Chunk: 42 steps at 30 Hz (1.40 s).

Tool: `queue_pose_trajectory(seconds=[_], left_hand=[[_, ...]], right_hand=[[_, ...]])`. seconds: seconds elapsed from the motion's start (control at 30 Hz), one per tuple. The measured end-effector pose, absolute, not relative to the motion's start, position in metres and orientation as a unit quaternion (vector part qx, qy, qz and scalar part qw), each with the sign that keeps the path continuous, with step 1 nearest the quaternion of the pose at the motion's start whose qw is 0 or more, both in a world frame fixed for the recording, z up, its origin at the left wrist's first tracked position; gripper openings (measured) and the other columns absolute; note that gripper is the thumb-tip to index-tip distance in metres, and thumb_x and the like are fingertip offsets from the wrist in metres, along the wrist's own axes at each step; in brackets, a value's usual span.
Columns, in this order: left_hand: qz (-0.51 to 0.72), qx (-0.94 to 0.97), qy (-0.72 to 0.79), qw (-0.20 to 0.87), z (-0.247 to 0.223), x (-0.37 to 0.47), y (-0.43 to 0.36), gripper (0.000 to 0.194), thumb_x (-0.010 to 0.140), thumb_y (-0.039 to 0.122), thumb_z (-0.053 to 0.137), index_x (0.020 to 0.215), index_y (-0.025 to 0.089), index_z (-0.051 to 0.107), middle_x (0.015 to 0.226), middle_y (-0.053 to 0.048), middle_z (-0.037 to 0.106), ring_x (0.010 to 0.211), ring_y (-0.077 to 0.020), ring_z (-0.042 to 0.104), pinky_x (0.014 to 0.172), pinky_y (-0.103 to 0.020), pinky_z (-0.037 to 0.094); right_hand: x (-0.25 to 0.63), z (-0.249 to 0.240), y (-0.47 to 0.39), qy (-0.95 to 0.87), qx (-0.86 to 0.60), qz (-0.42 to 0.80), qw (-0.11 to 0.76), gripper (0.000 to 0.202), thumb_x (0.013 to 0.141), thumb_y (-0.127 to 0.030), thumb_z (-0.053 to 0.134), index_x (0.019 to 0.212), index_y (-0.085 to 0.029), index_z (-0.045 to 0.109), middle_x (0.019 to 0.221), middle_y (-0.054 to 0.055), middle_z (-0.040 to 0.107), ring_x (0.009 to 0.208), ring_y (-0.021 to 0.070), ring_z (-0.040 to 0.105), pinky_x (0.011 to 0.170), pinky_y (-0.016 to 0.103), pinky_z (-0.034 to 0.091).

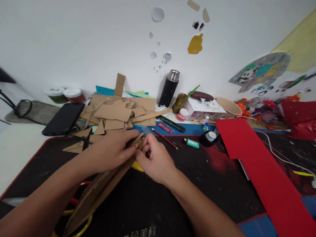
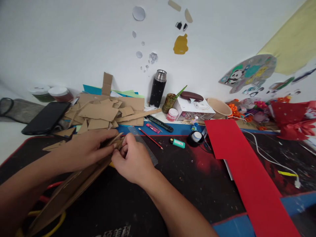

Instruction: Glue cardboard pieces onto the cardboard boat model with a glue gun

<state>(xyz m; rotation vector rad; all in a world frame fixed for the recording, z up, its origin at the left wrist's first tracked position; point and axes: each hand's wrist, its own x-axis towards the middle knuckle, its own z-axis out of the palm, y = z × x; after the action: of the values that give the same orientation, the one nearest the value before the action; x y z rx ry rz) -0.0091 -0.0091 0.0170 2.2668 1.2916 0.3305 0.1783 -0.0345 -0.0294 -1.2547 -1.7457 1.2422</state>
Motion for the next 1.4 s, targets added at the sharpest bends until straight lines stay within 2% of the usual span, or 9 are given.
queue_pose_trajectory(seconds=[0.63,1.4], left_hand=[[0.112,0.830,0.482,0.258,0.0176,-0.0089,-0.0086,0.021,0.092,0.040,0.045,0.077,0.025,0.049,0.075,-0.001,0.062,0.070,-0.0215,0.056,0.066,-0.034,0.034],[0.109,0.826,0.480,0.276,0.0136,-0.0098,-0.0061,0.024,0.093,0.043,0.045,0.079,0.024,0.052,0.077,-0.001,0.063,0.072,-0.0215,0.057,0.068,-0.035,0.036]], right_hand=[[0.1791,-0.0295,-0.0343,-0.678,-0.476,0.456,0.325,0.026,0.092,-0.026,0.064,0.087,-0.027,0.039,0.061,-0.011,0.052,0.051,0.0125,0.049,0.050,0.026,0.029],[0.1782,-0.0305,-0.0337,-0.666,-0.476,0.473,0.325,0.023,0.091,-0.025,0.064,0.088,-0.027,0.042,0.062,-0.010,0.054,0.053,0.0132,0.052,0.051,0.026,0.032]])
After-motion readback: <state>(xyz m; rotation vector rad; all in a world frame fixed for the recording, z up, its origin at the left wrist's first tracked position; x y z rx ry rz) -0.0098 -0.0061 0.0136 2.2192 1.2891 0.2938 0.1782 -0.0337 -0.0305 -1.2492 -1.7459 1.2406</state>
